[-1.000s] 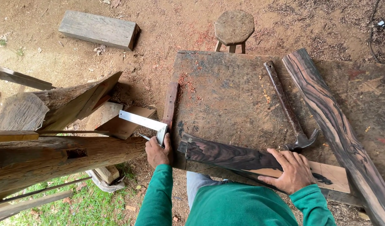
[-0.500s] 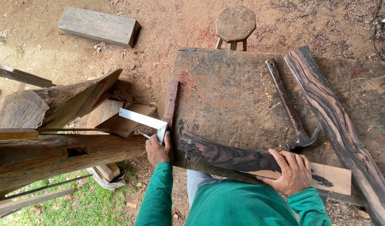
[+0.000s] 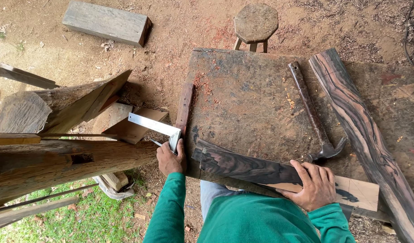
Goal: Measuring and marking pieces of patterned wood with a square and pencil on a workbench.
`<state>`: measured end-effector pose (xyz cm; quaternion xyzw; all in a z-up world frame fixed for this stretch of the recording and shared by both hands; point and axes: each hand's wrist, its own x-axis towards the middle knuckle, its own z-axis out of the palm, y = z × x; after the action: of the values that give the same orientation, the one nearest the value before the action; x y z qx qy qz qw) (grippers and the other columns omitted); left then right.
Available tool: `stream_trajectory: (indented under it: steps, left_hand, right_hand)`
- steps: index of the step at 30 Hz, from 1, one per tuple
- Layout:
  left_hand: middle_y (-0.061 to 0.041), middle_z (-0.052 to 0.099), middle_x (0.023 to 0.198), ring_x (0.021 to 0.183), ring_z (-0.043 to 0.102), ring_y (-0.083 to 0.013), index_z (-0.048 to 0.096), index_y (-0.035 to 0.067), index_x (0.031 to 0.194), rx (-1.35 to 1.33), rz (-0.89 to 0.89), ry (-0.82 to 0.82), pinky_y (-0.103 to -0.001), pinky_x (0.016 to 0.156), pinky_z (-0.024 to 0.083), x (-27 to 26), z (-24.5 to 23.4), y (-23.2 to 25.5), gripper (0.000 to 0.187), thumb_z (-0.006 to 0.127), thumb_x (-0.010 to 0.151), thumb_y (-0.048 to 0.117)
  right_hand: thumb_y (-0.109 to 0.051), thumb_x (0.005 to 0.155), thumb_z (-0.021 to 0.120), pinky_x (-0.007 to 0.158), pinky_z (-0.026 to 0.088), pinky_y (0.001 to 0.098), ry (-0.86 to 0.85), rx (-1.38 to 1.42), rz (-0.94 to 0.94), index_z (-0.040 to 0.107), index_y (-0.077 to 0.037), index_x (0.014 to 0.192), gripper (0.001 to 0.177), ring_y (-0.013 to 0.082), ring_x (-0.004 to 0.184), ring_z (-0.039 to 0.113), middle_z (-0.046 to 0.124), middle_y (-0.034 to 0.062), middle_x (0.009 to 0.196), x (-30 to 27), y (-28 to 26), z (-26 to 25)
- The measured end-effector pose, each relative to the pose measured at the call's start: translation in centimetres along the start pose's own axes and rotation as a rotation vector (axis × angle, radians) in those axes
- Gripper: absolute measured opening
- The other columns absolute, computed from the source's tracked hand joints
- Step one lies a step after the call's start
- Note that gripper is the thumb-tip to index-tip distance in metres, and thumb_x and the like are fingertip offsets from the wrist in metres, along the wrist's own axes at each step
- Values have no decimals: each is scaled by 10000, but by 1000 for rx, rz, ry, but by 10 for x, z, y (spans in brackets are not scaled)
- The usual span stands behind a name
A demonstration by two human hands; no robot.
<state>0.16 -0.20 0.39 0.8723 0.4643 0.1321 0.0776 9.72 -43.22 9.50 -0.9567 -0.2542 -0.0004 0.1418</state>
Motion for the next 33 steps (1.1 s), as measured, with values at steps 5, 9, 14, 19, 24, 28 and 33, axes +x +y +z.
stream_trajectory:
  steps: [5,9,14,19,24,28,33]
  left_hand:
    - [-113,559,1025,981,616,-317,612,124,1082,6,5,4,-473,738,544,-1,1,0,519,672,917,612]
    - [-112,558,1027,980,613,-316,613,128,1090,2,5,13,-473,739,542,-1,0,1,519,671,915,614]
    - [-112,556,1019,974,615,-314,610,125,1086,9,-2,-9,-472,728,542,0,-2,1,522,666,921,617]
    - [-118,566,1008,956,622,-315,622,130,1071,-20,15,7,-469,716,545,0,0,-1,504,680,918,607]
    - [-120,591,1016,976,619,-338,634,126,1047,6,92,80,-501,725,527,-2,8,-17,512,746,927,610]
    - [-138,583,1039,965,613,-346,633,104,1119,-32,47,31,-506,697,515,-3,3,-13,509,737,987,584]
    - [-131,587,1018,970,614,-354,629,114,1071,-20,76,93,-510,716,514,-3,3,-8,515,738,942,600]
  right_hand:
    - [-668,437,830,1068,391,511,-19,-19,1,597,-268,1352,1026,293,1109,541,587,23,1165,1,-2,-2]
    - [-656,457,839,1070,389,515,14,7,-9,598,-261,1351,1007,296,1104,544,589,33,1159,2,-4,-5]
    - [-630,439,847,1079,381,513,8,17,-3,598,-258,1347,1012,293,1109,544,590,29,1161,1,-2,-3]
    - [-587,420,862,1065,389,509,-17,8,16,607,-242,1334,1010,311,1121,547,596,37,1166,6,-9,-13]
    - [-603,467,872,1010,394,535,43,52,-46,613,-193,1311,972,332,1092,561,605,73,1151,9,-12,-21]
    - [-582,533,880,1014,388,536,43,131,-67,600,-156,1342,956,325,1104,565,598,90,1168,9,-9,-18]
    - [-608,509,859,1011,410,541,79,100,-77,629,-198,1327,943,347,1118,558,592,95,1178,5,-10,-23]
